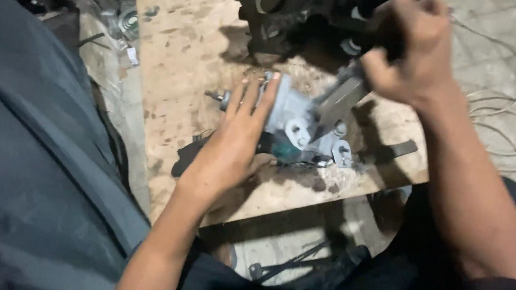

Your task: Polishing and cleaning the surface of a metal compressor component using a wire brush and a manual scraping tool.

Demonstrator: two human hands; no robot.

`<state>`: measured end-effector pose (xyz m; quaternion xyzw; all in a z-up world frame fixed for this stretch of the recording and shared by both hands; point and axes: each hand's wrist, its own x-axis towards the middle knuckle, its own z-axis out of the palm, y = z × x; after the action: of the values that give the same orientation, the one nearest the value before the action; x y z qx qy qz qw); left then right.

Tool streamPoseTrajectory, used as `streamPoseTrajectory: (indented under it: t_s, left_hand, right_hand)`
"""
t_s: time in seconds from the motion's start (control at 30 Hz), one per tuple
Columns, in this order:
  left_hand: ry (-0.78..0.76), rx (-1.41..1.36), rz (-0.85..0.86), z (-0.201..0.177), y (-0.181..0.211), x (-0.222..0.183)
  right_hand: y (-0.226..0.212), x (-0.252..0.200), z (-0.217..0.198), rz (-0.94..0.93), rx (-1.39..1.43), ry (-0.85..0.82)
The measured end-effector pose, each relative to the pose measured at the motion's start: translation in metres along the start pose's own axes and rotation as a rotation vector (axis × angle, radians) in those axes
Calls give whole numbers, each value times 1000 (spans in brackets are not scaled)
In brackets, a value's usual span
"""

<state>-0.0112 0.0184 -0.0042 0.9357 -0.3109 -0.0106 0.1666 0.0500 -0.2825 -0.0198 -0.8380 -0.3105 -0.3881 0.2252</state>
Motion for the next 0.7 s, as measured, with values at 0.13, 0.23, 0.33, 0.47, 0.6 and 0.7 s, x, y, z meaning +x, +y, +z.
streamPoseTrajectory:
  t_s: [0.13,0.23,0.33,0.47,0.6,0.7]
  left_hand:
    - [30,-5,49,2,8,-8]
    - [22,-40,32,1,6,-5]
    - [20,-51,15,-1,5,-4]
    - [33,-45,7,2,5,-4]
    - [29,-53,-1,1,5,-5]
    - [33,-66,-10,-2,7,-5]
  right_hand:
    - [-1,-17,-8,250,113,83]
    - [6,-27,-14,538,108,-1]
    - [-5,-19,-33,917,169,-219]
    - [-28,-3,-59,1186,196,-571]
    - [-33,-6,-68,1076,200,-680]
    - [-34,-10,-67,857,373,-711]
